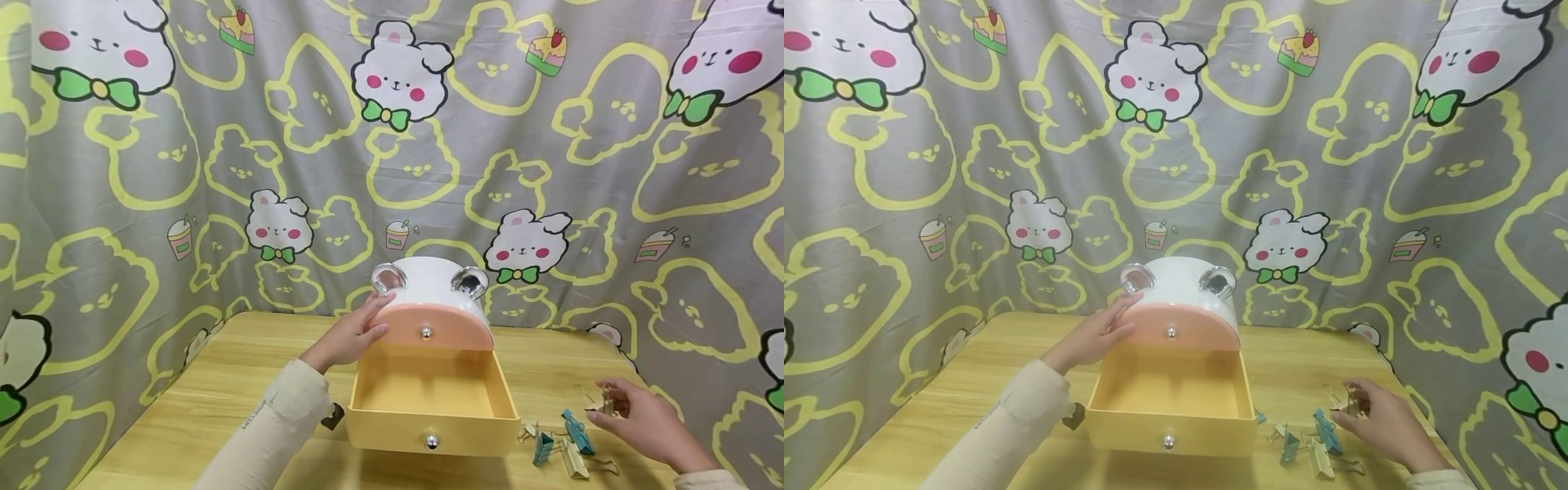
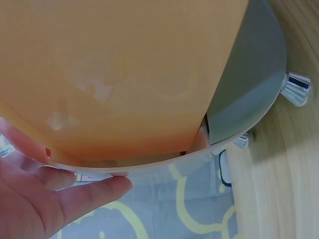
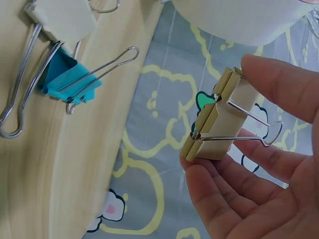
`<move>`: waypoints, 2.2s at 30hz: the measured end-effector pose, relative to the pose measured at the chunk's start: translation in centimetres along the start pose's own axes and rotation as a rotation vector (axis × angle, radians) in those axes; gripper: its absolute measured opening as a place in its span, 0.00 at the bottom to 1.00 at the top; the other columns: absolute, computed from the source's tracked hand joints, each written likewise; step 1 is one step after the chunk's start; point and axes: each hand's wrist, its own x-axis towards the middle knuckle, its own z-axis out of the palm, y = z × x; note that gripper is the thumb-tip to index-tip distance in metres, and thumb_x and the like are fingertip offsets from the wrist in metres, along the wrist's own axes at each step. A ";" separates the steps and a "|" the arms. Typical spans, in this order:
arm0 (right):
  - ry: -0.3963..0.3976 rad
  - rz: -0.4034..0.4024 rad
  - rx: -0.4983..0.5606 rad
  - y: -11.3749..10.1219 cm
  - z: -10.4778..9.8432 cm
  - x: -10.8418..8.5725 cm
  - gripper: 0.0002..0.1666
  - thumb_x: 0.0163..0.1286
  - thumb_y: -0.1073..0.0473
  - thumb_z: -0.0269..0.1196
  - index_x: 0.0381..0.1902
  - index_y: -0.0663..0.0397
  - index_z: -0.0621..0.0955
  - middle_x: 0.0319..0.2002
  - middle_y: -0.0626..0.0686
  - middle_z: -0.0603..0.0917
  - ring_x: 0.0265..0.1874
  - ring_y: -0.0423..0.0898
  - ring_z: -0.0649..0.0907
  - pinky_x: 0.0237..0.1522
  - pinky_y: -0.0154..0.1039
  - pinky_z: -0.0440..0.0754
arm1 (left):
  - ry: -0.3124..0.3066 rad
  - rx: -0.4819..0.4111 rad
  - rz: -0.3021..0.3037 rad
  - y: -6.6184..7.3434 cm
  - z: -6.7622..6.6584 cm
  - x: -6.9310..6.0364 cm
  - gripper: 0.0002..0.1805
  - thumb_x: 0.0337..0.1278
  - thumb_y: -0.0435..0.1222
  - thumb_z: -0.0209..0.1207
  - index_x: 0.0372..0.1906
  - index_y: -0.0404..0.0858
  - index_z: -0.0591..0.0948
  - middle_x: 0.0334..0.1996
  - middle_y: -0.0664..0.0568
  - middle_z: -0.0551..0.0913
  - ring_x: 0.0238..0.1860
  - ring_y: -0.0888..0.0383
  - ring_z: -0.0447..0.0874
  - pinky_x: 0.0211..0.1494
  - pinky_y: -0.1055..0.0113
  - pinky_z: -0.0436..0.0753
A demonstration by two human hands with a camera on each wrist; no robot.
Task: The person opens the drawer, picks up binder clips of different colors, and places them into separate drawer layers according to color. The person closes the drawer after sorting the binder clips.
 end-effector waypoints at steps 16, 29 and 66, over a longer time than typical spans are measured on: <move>0.019 -0.049 0.014 -1.5 -0.6 -0.3 0.43 0.57 0.41 0.71 0.59 0.67 0.74 0.45 0.66 0.82 0.40 0.59 0.83 0.37 0.54 0.81 | 0.001 0.007 0.007 -0.1 0.0 0.1 0.31 0.70 0.41 0.54 0.75 0.50 0.60 0.74 0.43 0.55 0.74 0.44 0.47 0.70 0.41 0.54; 0.059 -0.085 0.020 -3.3 -1.1 -0.5 0.41 0.56 0.43 0.72 0.59 0.64 0.75 0.44 0.60 0.83 0.38 0.56 0.84 0.38 0.55 0.81 | 0.001 -0.003 0.006 0.0 0.0 0.1 0.31 0.70 0.41 0.54 0.75 0.49 0.61 0.74 0.43 0.55 0.74 0.43 0.46 0.70 0.42 0.53; 0.171 -0.235 0.025 -8.4 -1.1 0.3 0.36 0.53 0.45 0.74 0.55 0.57 0.78 0.44 0.56 0.84 0.37 0.51 0.84 0.40 0.53 0.82 | -0.007 0.005 -0.034 0.2 -0.1 0.1 0.31 0.71 0.42 0.53 0.75 0.50 0.60 0.75 0.45 0.54 0.75 0.48 0.47 0.70 0.43 0.54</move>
